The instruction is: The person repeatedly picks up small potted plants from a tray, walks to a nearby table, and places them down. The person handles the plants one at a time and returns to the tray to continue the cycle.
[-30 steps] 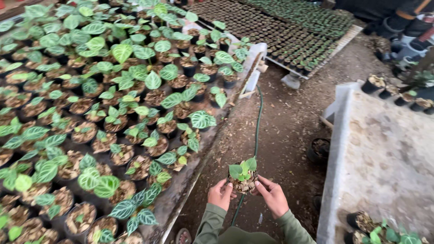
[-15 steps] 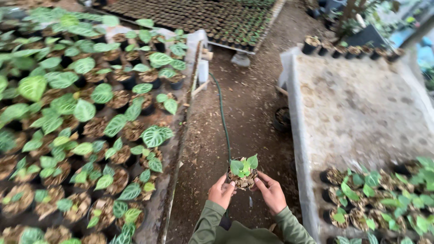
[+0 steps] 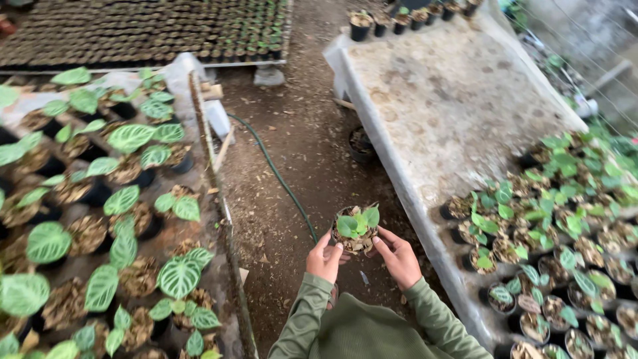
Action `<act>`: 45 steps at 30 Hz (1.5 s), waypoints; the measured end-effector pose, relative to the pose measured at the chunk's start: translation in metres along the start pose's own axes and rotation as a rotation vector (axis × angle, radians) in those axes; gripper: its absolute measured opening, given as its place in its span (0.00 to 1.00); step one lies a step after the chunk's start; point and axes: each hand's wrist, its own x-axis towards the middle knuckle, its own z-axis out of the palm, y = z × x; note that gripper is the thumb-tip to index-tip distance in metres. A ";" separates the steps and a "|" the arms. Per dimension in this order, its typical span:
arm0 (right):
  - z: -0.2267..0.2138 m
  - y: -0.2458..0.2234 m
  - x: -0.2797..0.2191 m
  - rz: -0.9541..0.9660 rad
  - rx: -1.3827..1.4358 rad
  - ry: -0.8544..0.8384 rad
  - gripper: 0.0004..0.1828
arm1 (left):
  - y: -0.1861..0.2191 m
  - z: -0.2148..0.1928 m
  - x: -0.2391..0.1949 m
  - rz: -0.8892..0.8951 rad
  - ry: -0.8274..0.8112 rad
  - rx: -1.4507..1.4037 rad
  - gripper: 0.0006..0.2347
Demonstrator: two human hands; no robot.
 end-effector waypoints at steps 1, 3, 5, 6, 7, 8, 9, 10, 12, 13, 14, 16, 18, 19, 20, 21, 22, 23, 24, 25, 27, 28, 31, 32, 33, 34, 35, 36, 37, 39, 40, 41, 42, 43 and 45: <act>0.002 0.002 0.001 0.003 0.054 0.013 0.27 | 0.000 0.000 0.007 -0.006 -0.015 0.015 0.24; 0.005 0.006 0.004 0.005 0.162 0.041 0.27 | 0.001 -0.001 0.021 -0.045 -0.053 0.025 0.24; 0.003 0.008 0.004 -0.011 0.202 0.093 0.26 | 0.000 0.002 0.034 -0.073 -0.104 0.027 0.24; 0.001 0.010 0.002 -0.019 0.222 0.119 0.25 | -0.001 0.006 0.040 -0.084 -0.135 0.023 0.24; -0.003 0.012 0.001 -0.005 0.227 0.164 0.24 | -0.003 0.010 0.046 -0.094 -0.164 0.019 0.24; -0.008 0.013 0.000 0.009 0.232 0.209 0.23 | -0.004 0.014 0.052 -0.102 -0.195 0.024 0.24; -0.013 0.015 -0.001 0.021 0.239 0.252 0.22 | -0.006 0.018 0.056 -0.109 -0.226 0.032 0.24; -0.017 0.018 -0.003 0.017 0.245 0.310 0.21 | -0.008 0.022 0.060 -0.116 -0.256 0.038 0.24; -0.030 0.021 -0.005 0.008 0.254 0.428 0.17 | -0.009 0.033 0.068 -0.120 -0.309 0.065 0.24; -0.037 0.023 -0.006 0.027 0.276 0.484 0.16 | -0.009 0.038 0.072 -0.122 -0.335 0.078 0.24; -0.043 0.025 -0.008 0.045 0.298 0.540 0.15 | -0.009 0.044 0.075 -0.136 -0.355 0.083 0.24; -0.057 0.036 -0.009 0.048 0.329 0.628 0.13 | -0.014 0.058 0.083 -0.159 -0.388 0.089 0.24; -0.073 0.044 -0.008 0.014 0.346 0.695 0.11 | -0.017 0.074 0.093 -0.169 -0.429 0.111 0.24; -0.082 0.048 -0.009 0.020 0.348 0.705 0.11 | -0.020 0.083 0.096 -0.171 -0.448 0.117 0.24; -0.090 0.052 -0.010 0.025 0.350 0.714 0.11 | -0.023 0.093 0.100 -0.184 -0.459 0.110 0.24; -0.102 0.054 -0.010 0.028 0.351 0.722 0.11 | -0.025 0.105 0.105 -0.194 -0.469 0.099 0.24; -0.113 0.054 -0.010 0.031 0.318 0.686 0.11 | -0.028 0.116 0.110 -0.203 -0.479 0.088 0.24; -0.123 0.055 -0.011 0.036 0.284 0.647 0.11 | -0.032 0.127 0.114 -0.204 -0.489 0.082 0.24; -0.133 0.056 -0.013 0.043 0.251 0.607 0.11 | -0.036 0.139 0.120 -0.205 -0.499 0.075 0.24; -0.142 0.054 -0.014 0.025 0.118 0.556 0.11 | -0.039 0.148 0.124 -0.206 -0.506 0.070 0.24; -0.160 0.048 -0.015 -0.006 -0.146 0.446 0.14 | -0.046 0.168 0.134 -0.214 -0.475 0.060 0.24; -0.166 0.045 -0.016 0.093 -0.182 0.407 0.13 | -0.049 0.178 0.138 -0.218 -0.459 0.054 0.24; -0.184 0.032 -0.017 0.296 -0.304 0.283 0.14 | -0.058 0.203 0.148 -0.204 -0.432 0.013 0.24; -0.190 0.028 -0.018 0.303 -0.355 0.245 0.15 | -0.061 0.210 0.152 -0.207 -0.428 0.010 0.24; -0.197 0.025 -0.018 0.310 -0.404 0.204 0.17 | -0.064 0.216 0.154 -0.211 -0.422 0.008 0.24; -0.205 0.022 -0.019 0.250 -0.390 0.221 0.15 | -0.068 0.223 0.157 -0.215 -0.416 0.006 0.23; -0.211 0.020 -0.020 0.191 -0.373 0.235 0.15 | -0.071 0.228 0.159 -0.215 -0.414 -0.004 0.23; -0.218 0.020 -0.020 0.132 -0.356 0.249 0.16 | -0.074 0.234 0.161 -0.215 -0.412 -0.014 0.23; -0.224 0.020 -0.020 0.082 -0.358 0.281 0.16 | -0.076 0.240 0.163 -0.216 -0.411 -0.021 0.22; -0.237 0.022 -0.021 -0.019 -0.362 0.349 0.16 | -0.081 0.251 0.165 -0.236 -0.402 -0.010 0.22; -0.243 0.024 -0.021 -0.027 -0.314 0.391 0.15 | -0.083 0.255 0.167 -0.245 -0.398 -0.004 0.22; -0.249 0.027 -0.021 -0.034 -0.265 0.433 0.15 | -0.084 0.260 0.169 -0.244 -0.406 0.005 0.22; -0.255 0.030 -0.022 -0.041 -0.215 0.475 0.14 | -0.085 0.264 0.172 -0.242 -0.413 0.014 0.22; -0.261 0.033 -0.023 0.003 -0.177 0.507 0.14 | -0.087 0.268 0.175 -0.240 -0.422 0.023 0.22; -0.272 0.042 -0.026 0.092 -0.096 0.573 0.13 | -0.091 0.278 0.184 -0.252 -0.445 0.057 0.22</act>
